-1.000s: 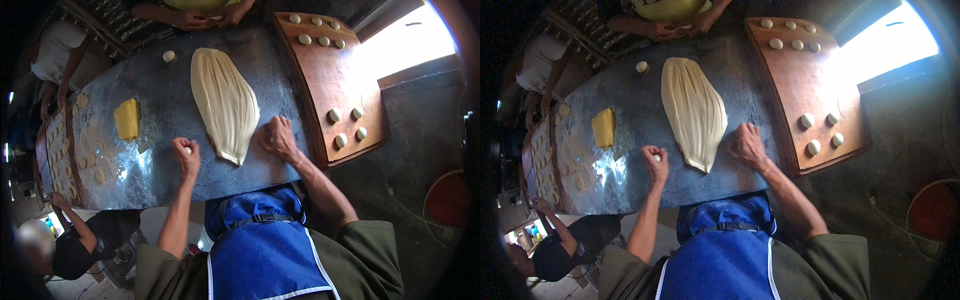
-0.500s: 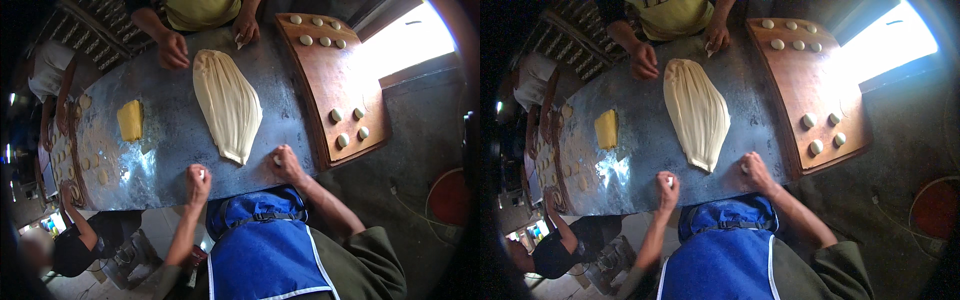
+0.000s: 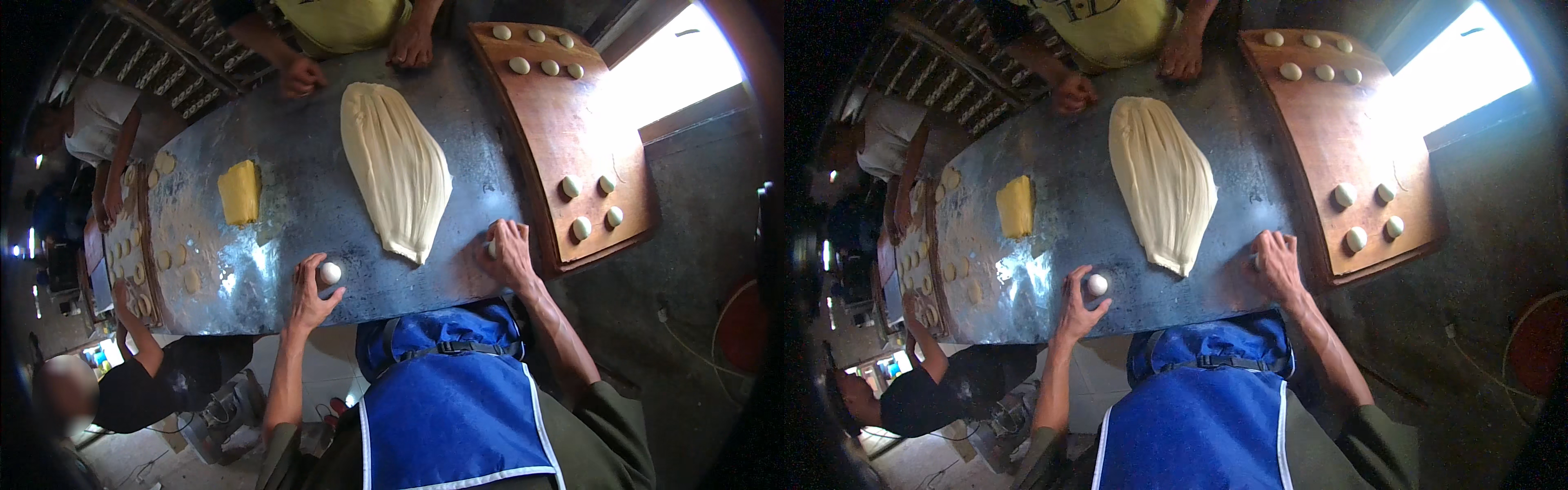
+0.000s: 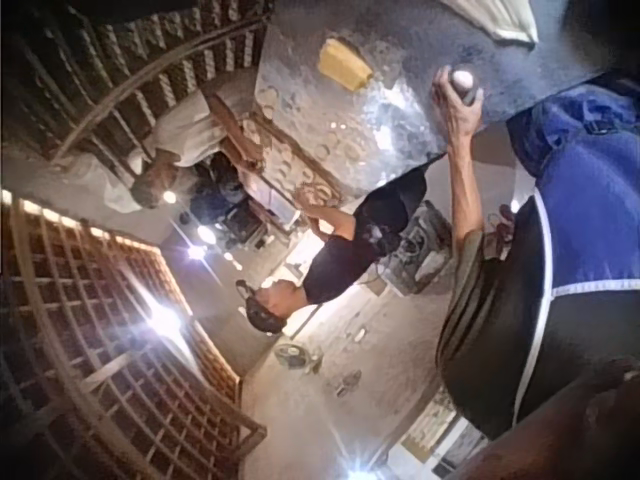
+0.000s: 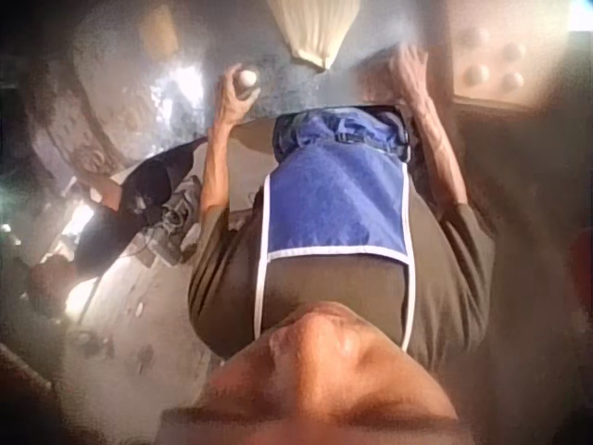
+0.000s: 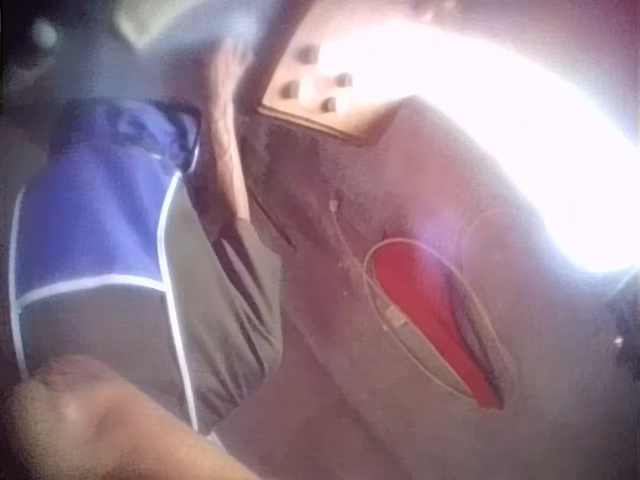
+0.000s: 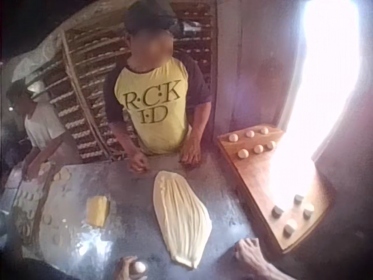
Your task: The person shapes dough into small balls by hand and places them on a wooden board. They repeatedly tear off pieces of dough, roll them into balls, and arrange them in rows on the board.
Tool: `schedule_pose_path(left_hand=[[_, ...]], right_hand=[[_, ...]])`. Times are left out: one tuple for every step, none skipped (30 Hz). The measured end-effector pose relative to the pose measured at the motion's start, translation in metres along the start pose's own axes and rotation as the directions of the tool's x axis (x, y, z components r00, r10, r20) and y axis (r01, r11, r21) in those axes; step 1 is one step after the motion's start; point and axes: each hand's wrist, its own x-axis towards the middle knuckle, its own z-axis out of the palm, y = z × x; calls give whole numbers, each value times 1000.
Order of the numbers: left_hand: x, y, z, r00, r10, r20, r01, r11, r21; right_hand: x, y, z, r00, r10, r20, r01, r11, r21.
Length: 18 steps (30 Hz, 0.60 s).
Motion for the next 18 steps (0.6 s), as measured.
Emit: schedule_pose_path(left_hand=[[2, 2, -3, 997, -3, 71, 2, 1000, 9], [5, 3, -5, 997, 18, 73, -19, 1000, 13], [9, 3, -6, 991, 46, 127, -50, 998, 26], [14, 5, -5, 986, 50, 158, -52, 999, 11], [19, 6, -6, 980, 43, 193, -44, 999, 3], [24, 9, -7, 972, 53, 228, -60, 998, 24], [30, 13, -9, 975, 59, 214, -66, 998, 26], [34, 18, -11, 960, 73, 269, -84, 996, 29], [38, 24, -12, 946, 66, 318, -88, 995, 54], [40, 31, -13, 928, -16, 372, -36, 991, 133], [41, 39, -10, 935, 18, 354, -64, 991, 118], [41, 46, -6, 952, 106, 286, -111, 994, 3], [40, 53, 3, 968, 111, 224, -101, 993, -57], [38, 60, 14, 981, 110, 161, -92, 989, -114], [36, 65, 28, 992, 93, 82, -82, 987, -138], [35, 70, 46, 997, 75, 3, -73, 984, -163], [34, 73, 64, 998, 48, -49, -55, 988, -145], [36, 76, 82, 992, 43, -121, -58, 991, -124]], right_hand=[[-3, 1, -10, 999, 16, 51, -17, 1000, 22], [-5, 3, -21, 995, -52, 81, 48, 998, 51], [-7, 2, -30, 998, 26, 55, -32, 992, 121], [-7, 3, -39, 981, 169, 99, -183, 972, 150], [-8, 0, -46, 969, 199, 144, -220, 964, 151], [-8, -1, -51, 979, 194, 68, -203, 965, 164], [-7, -3, -54, 982, 158, 101, -179, 952, 247], [-7, -6, -55, 988, 76, 136, -114, 948, 298], [-7, -7, -53, 984, 70, 164, -109, 964, 243], [-7, -9, -49, 983, -29, 179, -9, 978, 207], [-7, -10, -44, 987, 38, 155, -70, 976, 206], [-8, -11, -38, 988, 40, 149, -71, 974, 215], [-10, -14, -32, 992, 52, 117, -77, 971, 228], [-11, -16, -26, 985, 106, 138, -142, 949, 283], [-13, -21, -21, 975, 172, 141, -210, 917, 339], [-13, -25, -18, 976, 204, 74, -216, 891, 400], [-14, -31, -16, 982, 187, 21, -179, 888, 425], [-13, -37, -16, 969, 228, 95, -245, 850, 466]])
